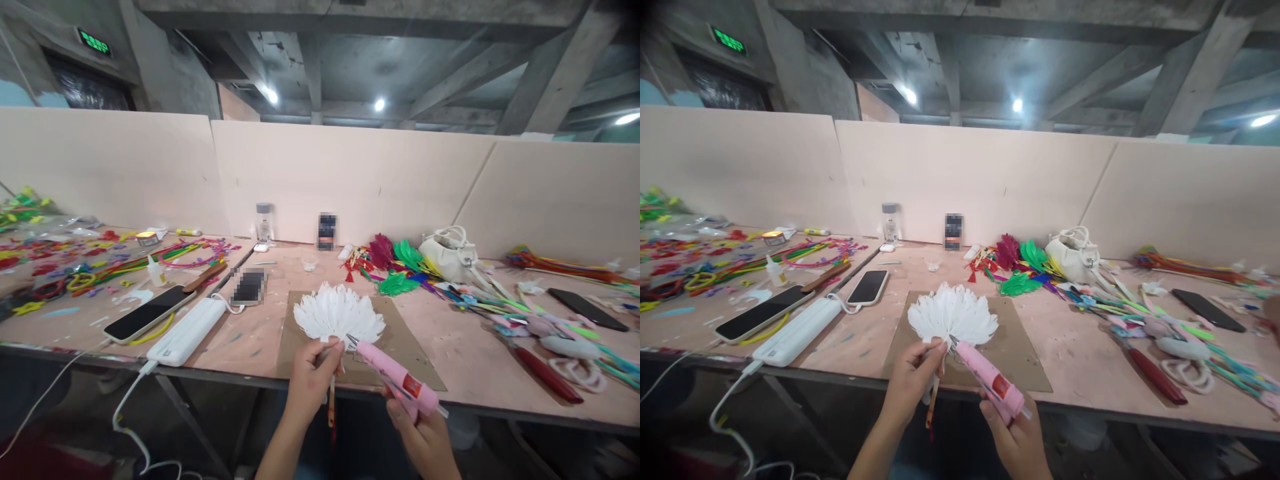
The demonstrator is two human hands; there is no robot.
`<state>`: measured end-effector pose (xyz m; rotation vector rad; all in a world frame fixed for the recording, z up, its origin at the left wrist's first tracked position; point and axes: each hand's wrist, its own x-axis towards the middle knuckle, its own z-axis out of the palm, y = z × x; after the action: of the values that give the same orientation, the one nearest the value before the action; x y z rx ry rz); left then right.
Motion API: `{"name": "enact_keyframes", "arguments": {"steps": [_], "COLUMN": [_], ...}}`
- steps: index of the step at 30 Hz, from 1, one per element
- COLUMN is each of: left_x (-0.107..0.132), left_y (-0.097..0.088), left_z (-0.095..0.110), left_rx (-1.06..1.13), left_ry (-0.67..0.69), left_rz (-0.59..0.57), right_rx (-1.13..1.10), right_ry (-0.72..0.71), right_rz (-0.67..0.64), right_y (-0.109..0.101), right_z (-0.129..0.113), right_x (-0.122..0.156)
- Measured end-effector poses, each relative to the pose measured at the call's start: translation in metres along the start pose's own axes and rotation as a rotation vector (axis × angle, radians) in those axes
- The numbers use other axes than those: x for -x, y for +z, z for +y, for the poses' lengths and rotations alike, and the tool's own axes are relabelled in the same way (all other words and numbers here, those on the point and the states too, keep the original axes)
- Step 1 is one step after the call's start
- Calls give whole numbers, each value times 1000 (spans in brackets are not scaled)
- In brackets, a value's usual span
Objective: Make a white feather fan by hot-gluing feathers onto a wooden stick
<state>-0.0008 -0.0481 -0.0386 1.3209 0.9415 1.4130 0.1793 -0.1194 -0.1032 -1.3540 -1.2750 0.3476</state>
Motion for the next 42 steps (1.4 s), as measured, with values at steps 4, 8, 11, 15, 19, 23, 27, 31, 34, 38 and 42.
{"name": "enact_keyframes", "arguments": {"steps": [4, 8, 11, 15, 19, 23, 27, 31, 34, 38, 42], "left_x": [0, 0, 1, 1, 2, 2, 2, 2, 2, 2, 3], "left_y": [0, 0, 0, 1, 1, 0, 0, 1, 0, 0, 0], "left_z": [0, 1, 2, 3, 3, 3, 3, 1, 1, 2, 3], "left_rx": [25, 27, 30, 28, 18, 29, 32, 40, 43, 33, 22], "left_ry": [-16, -18, -26, -20, -19, -28, -12, -20, -20, -11, -18], "left_rz": [3, -7, 6, 7, 7, 7, -6, -4, -4, -16, -20], "right_rx": [21, 50, 60, 52, 37, 15, 39, 46, 40, 37, 46], "right_ry": [-14, -35, -39, -46, -14, -29, -29, -40, -34, -33, -16], "right_rz": [-18, -22, -9, 19, 24, 29, 33, 30, 21, 40, 52], "right_y": [-1, -2, -2, -1, 0, 2, 1, 1, 0, 2, 3], "right_z": [-3, -8, -10, -8, -5, -7, -9, -9, -9, -8, -7], "right_x": [-1, -2, -3, -2, -1, -1, -2, -2, -2, -1, -1]}}
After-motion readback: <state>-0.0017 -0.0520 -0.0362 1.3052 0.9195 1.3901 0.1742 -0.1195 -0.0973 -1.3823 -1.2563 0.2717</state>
